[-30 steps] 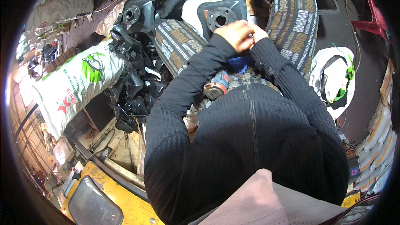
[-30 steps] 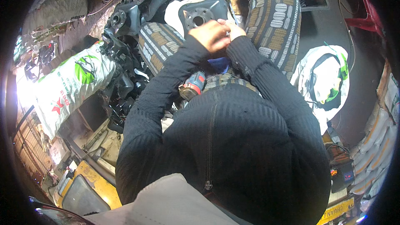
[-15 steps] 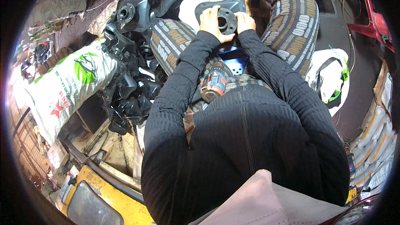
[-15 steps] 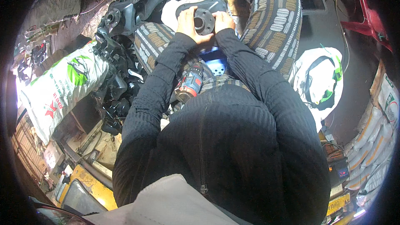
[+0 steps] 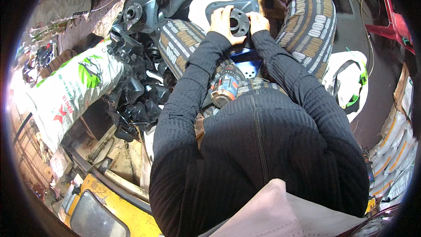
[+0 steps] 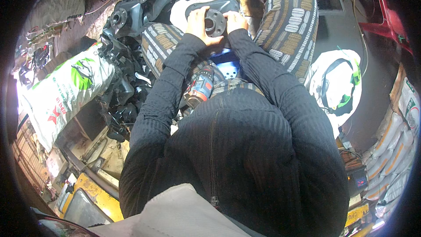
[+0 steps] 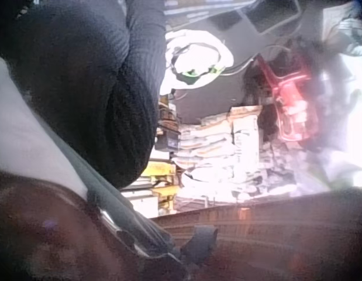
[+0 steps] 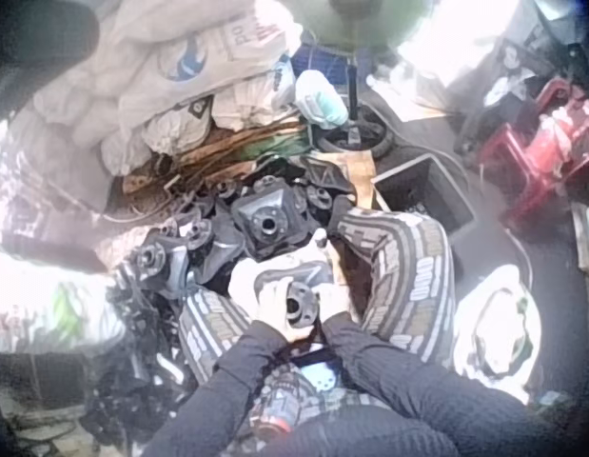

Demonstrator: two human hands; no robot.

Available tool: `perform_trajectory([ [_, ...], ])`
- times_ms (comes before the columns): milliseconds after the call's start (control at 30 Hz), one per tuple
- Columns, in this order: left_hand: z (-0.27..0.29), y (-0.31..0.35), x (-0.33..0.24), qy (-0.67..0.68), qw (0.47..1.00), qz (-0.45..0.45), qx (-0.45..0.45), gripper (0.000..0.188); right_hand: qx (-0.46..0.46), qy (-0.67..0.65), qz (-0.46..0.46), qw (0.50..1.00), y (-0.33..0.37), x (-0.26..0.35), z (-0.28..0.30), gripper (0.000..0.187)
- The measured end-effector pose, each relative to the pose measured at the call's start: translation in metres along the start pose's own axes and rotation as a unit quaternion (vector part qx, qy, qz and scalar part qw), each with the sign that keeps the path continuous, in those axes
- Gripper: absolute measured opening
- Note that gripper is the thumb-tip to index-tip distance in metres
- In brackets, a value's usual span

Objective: The person uses a cordless drill to make holes in black plastic parts. They repeatedly pick up parts, align them, drill, and set them aside in a cluttered workshop.

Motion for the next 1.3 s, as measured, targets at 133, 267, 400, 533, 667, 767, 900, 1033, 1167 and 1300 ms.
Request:
perform_trajectory([
  [133, 0.036, 0.009, -0.02, 0.011, 0.998, -0.049, -0.034, 0.092, 0.068, -0.076, -0.137, 0.985, 0.001, -0.004, -0.003, 0.027],
  [267, 0.123, 0.064, -0.018, 0.096, 0.992, 0.02, 0.073, 0.066, 0.034, -0.406, -0.38, 0.83, 0.03, 0.013, 0.015, 0.023],
  [400, 0.113, 0.177, -0.032, -0.053, 0.926, 0.061, 0.37, 0.074, 0.112, -0.475, -0.356, 0.797, 0.051, 0.056, 0.036, 0.025],
  [533, 0.084, 0.183, -0.031, -0.121, 0.968, 0.16, 0.154, 0.07, 0.14, -0.504, -0.35, 0.777, 0.067, 0.078, 0.036, 0.028],
  [667, 0.09, 0.178, -0.013, 0.001, 0.949, 0.255, 0.188, 0.064, 0.16, -0.529, -0.342, 0.76, 0.07, 0.086, 0.036, 0.026],
  [767, 0.138, 0.163, -0.035, 0.018, 0.992, 0.101, 0.071, 0.047, 0.152, -0.552, -0.347, 0.743, 0.071, 0.089, 0.035, 0.031],
  [900, 0.163, 0.159, -0.049, 0.137, 0.976, 0.156, 0.057, 0.031, 0.131, -0.591, -0.381, 0.7, 0.082, 0.096, 0.02, 0.026],
  [1033, 0.16, 0.141, -0.084, -0.048, 0.998, -0.007, 0.034, 0.032, 0.14, -0.584, -0.41, 0.687, 0.087, 0.099, 0.015, 0.024],
  [1167, 0.153, 0.133, -0.079, -0.007, 0.997, 0.063, 0.053, 0.031, 0.138, -0.595, -0.425, 0.668, 0.09, 0.099, 0.018, 0.016],
  [1300, 0.153, 0.133, -0.085, -0.015, 0.997, 0.046, 0.059, 0.032, 0.154, -0.612, -0.411, 0.658, 0.087, 0.1, 0.017, 0.016],
])
Point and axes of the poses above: each hand's wrist, its own y-axis away from the middle knuckle, its own z-axis out of the back of the hand, x = y × z, the point moved 7 cm from there along -y, towards the middle knuckle, and after that the axes turned 13 degrees about z, right-handed, at the moved point
